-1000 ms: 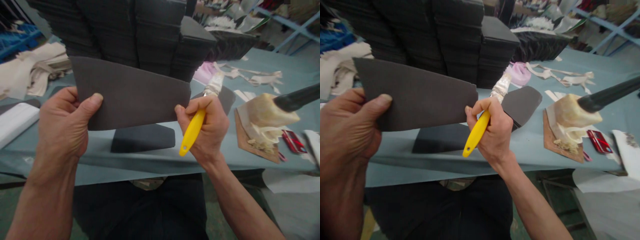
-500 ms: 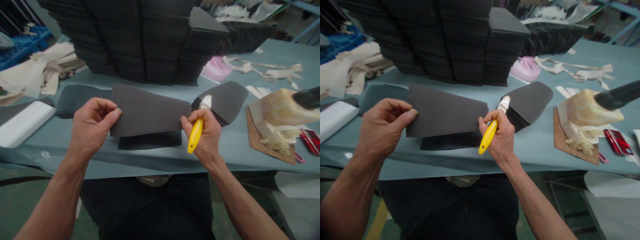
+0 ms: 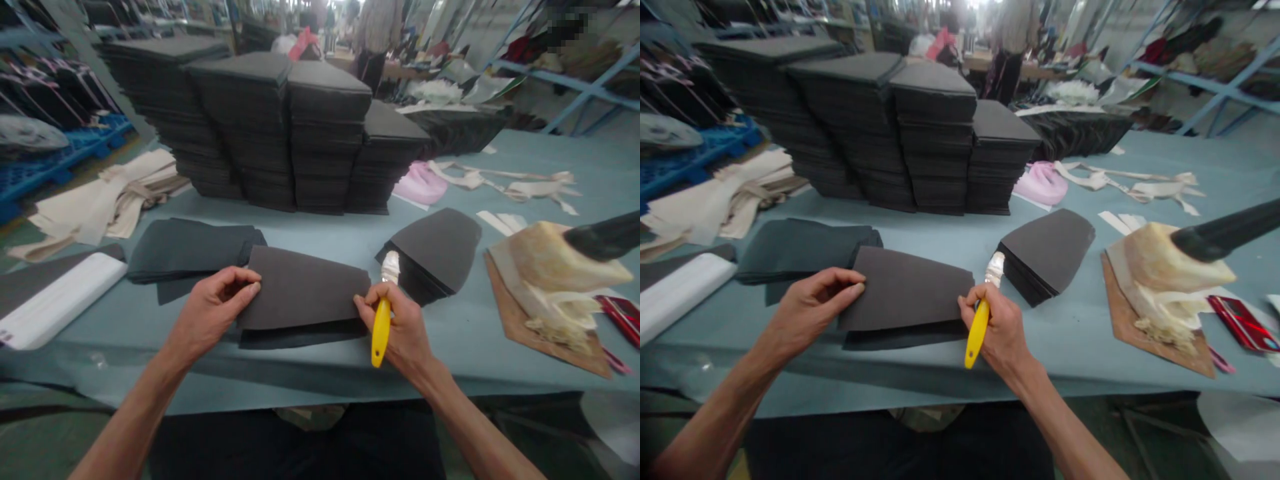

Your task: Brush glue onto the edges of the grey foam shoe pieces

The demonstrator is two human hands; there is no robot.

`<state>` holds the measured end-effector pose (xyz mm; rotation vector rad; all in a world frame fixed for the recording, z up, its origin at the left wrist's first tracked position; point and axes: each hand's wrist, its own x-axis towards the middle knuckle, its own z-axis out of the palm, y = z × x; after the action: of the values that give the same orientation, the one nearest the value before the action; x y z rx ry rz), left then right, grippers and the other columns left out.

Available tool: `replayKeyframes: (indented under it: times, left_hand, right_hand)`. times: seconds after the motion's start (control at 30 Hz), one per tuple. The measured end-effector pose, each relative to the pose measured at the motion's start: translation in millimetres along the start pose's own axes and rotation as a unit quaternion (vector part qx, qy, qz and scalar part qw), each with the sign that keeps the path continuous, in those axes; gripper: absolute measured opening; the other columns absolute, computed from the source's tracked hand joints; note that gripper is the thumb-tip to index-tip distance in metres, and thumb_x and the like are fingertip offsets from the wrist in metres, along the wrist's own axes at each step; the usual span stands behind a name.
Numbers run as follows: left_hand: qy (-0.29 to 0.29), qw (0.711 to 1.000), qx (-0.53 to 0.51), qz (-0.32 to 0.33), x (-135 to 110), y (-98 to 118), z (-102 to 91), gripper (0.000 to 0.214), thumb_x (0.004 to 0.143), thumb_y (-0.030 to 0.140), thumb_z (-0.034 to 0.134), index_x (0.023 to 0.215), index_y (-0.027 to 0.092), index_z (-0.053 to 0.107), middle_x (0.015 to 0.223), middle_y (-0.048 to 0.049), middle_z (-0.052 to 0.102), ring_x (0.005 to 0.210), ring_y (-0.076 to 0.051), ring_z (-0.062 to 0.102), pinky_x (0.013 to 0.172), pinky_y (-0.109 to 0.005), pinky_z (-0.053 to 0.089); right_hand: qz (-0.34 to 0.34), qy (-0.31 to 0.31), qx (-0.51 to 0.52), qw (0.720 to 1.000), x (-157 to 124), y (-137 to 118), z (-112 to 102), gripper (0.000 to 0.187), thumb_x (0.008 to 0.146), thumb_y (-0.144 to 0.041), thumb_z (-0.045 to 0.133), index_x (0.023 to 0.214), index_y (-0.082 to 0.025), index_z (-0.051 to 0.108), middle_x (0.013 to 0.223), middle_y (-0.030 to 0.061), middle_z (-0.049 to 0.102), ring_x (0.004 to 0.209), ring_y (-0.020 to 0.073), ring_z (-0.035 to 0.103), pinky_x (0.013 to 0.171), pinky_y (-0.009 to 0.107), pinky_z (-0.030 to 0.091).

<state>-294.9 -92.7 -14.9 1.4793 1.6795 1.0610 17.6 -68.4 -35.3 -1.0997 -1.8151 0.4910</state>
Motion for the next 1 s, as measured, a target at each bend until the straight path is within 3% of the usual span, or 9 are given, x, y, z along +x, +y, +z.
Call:
replayKeyframes:
  times: [0.53, 0.83, 1.0]
  left_hand:
    - [0.007, 1.0, 0.016, 0.008, -8.8, 2.0, -8.9, 0.039, 0.084, 0.06, 0.071, 0.094, 0.024, 0.081, 0.085, -0.0038, 0.079, 0.077, -0.02, 0.073, 0.069, -0.025, 0.057]
    - [0.061, 0.996, 0.033, 0.05, -9.3, 1.9, -22.3, 0.038, 0.085, 0.063, 0.072, 0.092, 0.026, 0.082, 0.092, -0.0044, 0.081, 0.083, -0.021, 0.076, 0.073, -0.023, 0.06]
    - [0.082, 0.995, 0.023, 0.059, -8.7, 10.8, -22.7, 0.038, 0.084, 0.063, 0.073, 0.089, 0.026, 0.082, 0.09, -0.0045, 0.081, 0.081, -0.02, 0.076, 0.073, -0.023, 0.06]
  right_hand:
    - [-0.065, 0.0, -0.031, 0.997, 0.5, -0.9, -4.7, 0.025, 0.099, -0.019, 0.067, 0.082, -0.027, 0.05, 0.063, -0.0093, 0.048, 0.047, 0.0081, 0.043, 0.047, 0.019, 0.038]
    - [-0.126, 0.045, -0.015, 0.991, 14.6, -5.3, -0.9, 0.027, 0.1, -0.018, 0.066, 0.082, -0.027, 0.047, 0.065, -0.0093, 0.05, 0.048, 0.0076, 0.048, 0.048, 0.017, 0.041]
    - [-0.123, 0.048, -0.015, 0.991, 13.1, -6.3, 1.0, 0.027, 0.101, -0.02, 0.065, 0.082, -0.027, 0.047, 0.065, -0.0089, 0.05, 0.049, 0.008, 0.047, 0.048, 0.017, 0.041]
